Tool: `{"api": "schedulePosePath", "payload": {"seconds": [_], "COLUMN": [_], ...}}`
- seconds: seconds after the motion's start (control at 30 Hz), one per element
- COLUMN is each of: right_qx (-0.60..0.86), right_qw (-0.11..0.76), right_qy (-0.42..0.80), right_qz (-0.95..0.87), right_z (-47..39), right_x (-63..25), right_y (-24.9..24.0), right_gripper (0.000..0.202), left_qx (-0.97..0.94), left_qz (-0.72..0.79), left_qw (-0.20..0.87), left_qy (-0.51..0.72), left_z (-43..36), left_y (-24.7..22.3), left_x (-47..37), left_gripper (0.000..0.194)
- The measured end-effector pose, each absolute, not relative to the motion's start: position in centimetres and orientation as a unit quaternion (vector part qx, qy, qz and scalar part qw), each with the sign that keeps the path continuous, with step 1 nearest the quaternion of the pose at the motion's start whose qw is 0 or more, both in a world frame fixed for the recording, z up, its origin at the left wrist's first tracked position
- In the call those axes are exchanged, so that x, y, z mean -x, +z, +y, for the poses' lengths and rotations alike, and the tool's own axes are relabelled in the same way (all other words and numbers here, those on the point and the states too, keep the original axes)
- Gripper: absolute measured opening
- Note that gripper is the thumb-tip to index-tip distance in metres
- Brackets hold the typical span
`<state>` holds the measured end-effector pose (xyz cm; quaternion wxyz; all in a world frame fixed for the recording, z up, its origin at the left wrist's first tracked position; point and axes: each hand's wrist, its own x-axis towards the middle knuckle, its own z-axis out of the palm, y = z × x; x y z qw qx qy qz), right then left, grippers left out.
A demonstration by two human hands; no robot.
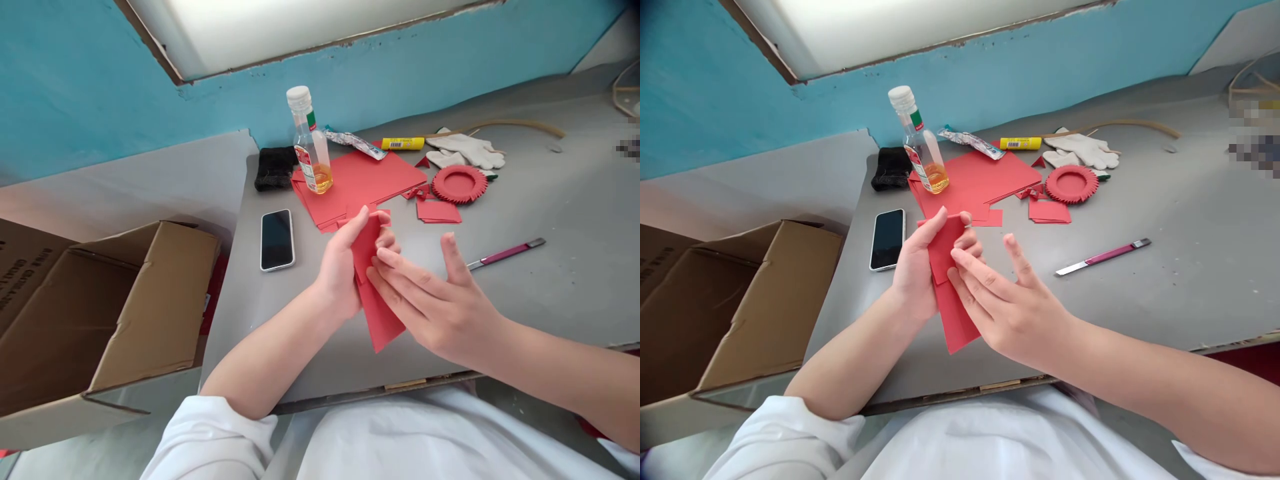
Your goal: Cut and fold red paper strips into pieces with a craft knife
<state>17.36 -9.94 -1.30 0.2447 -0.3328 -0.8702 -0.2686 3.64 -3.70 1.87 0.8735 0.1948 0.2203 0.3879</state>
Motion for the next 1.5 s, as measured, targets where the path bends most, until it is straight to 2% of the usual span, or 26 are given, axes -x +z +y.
{"api": "schedulePosePath", "payload": {"seconds": [0.17,0.37,0.47,0.6,0.77,0.93,1.17,1.27,1.33,1.5], "right_qx": [0.325,0.328,0.357,0.402,0.431,0.407,0.443,0.472,0.496,0.52], "right_qw": [0.198,0.384,0.417,0.411,0.386,0.37,0.393,0.442,0.478,0.526], "right_qy": [-0.23,-0.2,-0.119,-0.038,-0.062,0.047,0.116,0.139,0.139,0.113], "right_qz": [-0.896,-0.84,-0.827,-0.817,-0.813,-0.834,-0.797,-0.75,-0.712,-0.664], "right_z": [-9.9,-9.3,-9.1,-8.8,-8.5,-8.0,-8.1,-7.9,-7.6,-7.1], "right_x": [-18.4,-18.0,-18.0,-18.3,-18.5,-18.4,-18.4,-19.0,-19.5,-20.2], "right_y": [-1.4,-0.9,0.2,1.6,2.4,2.8,2.4,2.0,1.7,0.4], "right_gripper": [0.038,0.023,0.016,0.006,0.005,0.013,0.01,0.007,0.003,0.006], "left_qx": [-0.192,-0.2,-0.238,-0.311,-0.368,-0.402,-0.43,-0.482,-0.536,-0.628], "left_qz": [0.221,0.229,0.231,0.216,0.242,0.263,0.238,0.202,0.216,0.292], "left_qw": [0.861,0.867,0.867,0.866,0.856,0.846,0.855,0.821,0.76,0.594], "left_qy": [0.415,0.394,0.373,0.327,0.272,0.231,0.168,0.228,0.298,0.409], "left_z": [-3.6,-3.9,-4.1,-4.1,-4.5,-4.8,-3.9,-3.5,-3.4,-3.9], "left_y": [2.2,2.2,2.2,2.5,2.7,2.1,1.6,1.4,1.1,0.2], "left_x": [-3.4,-3.5,-3.5,-3.3,-3.5,-3.6,-3.2,-3.2,-3.3,-3.9], "left_gripper": [0.028,0.027,0.028,0.032,0.034,0.053,0.069,0.057,0.041,0.019]}}
